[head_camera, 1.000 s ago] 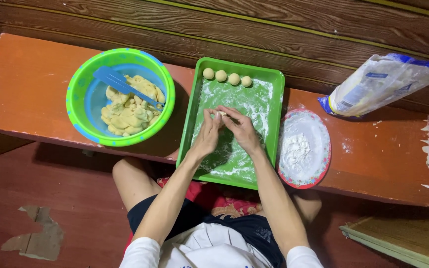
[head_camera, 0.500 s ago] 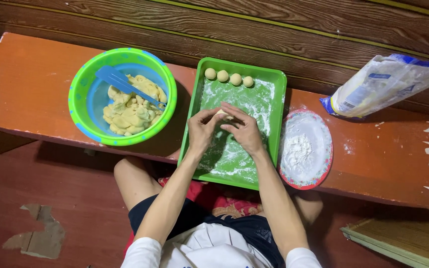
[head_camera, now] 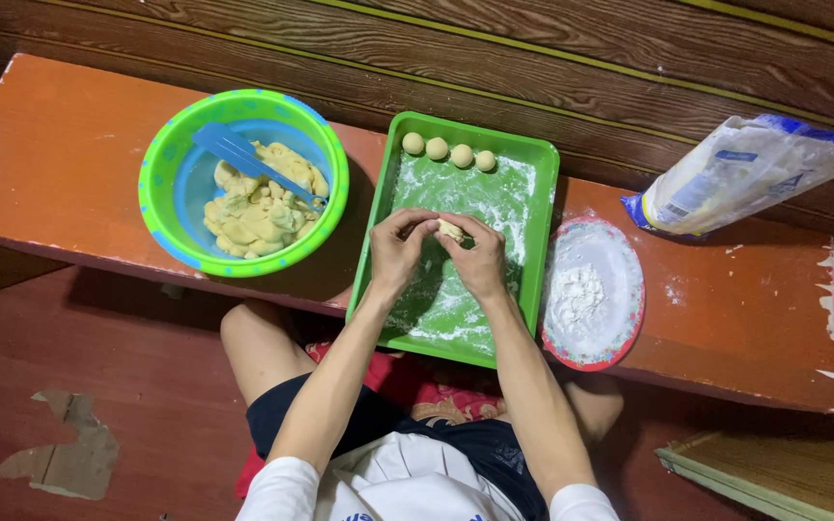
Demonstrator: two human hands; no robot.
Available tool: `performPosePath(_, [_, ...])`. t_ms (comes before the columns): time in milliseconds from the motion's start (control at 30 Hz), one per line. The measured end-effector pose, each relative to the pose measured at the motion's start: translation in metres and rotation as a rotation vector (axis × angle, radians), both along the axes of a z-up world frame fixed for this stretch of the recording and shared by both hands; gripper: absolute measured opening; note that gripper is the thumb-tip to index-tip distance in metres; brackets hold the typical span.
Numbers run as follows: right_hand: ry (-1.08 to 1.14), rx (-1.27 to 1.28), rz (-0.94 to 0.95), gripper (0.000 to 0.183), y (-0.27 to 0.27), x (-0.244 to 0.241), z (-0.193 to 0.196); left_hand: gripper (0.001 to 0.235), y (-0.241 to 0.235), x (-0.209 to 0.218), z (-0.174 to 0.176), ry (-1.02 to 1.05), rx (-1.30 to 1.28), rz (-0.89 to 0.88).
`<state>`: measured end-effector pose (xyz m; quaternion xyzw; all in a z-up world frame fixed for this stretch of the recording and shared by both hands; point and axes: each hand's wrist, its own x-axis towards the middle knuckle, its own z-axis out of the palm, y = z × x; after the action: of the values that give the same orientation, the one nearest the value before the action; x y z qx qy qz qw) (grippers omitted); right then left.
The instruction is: The person sits on the floor and shapes dough into small balls, placing them on a green tray. They then flatten a dough ball into a circular wrapper, fold it into a triangular shape, and roll it into a ball.
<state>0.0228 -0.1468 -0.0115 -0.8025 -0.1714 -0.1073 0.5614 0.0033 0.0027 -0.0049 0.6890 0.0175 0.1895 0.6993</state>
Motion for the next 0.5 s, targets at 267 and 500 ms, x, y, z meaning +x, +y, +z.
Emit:
performPosePath(267, [-0.053,-0.048,0.020,0.032,0.002,-0.001,0.006,0.013,0.001,0.001,0.010,0.005,0.041,-0.085])
performPosePath(500, [-0.124,-0.166,0.063,0.018,0.003,-0.001,-0.001,0.012,0.001,-0.006,0.017,0.004,-0.024,-0.104])
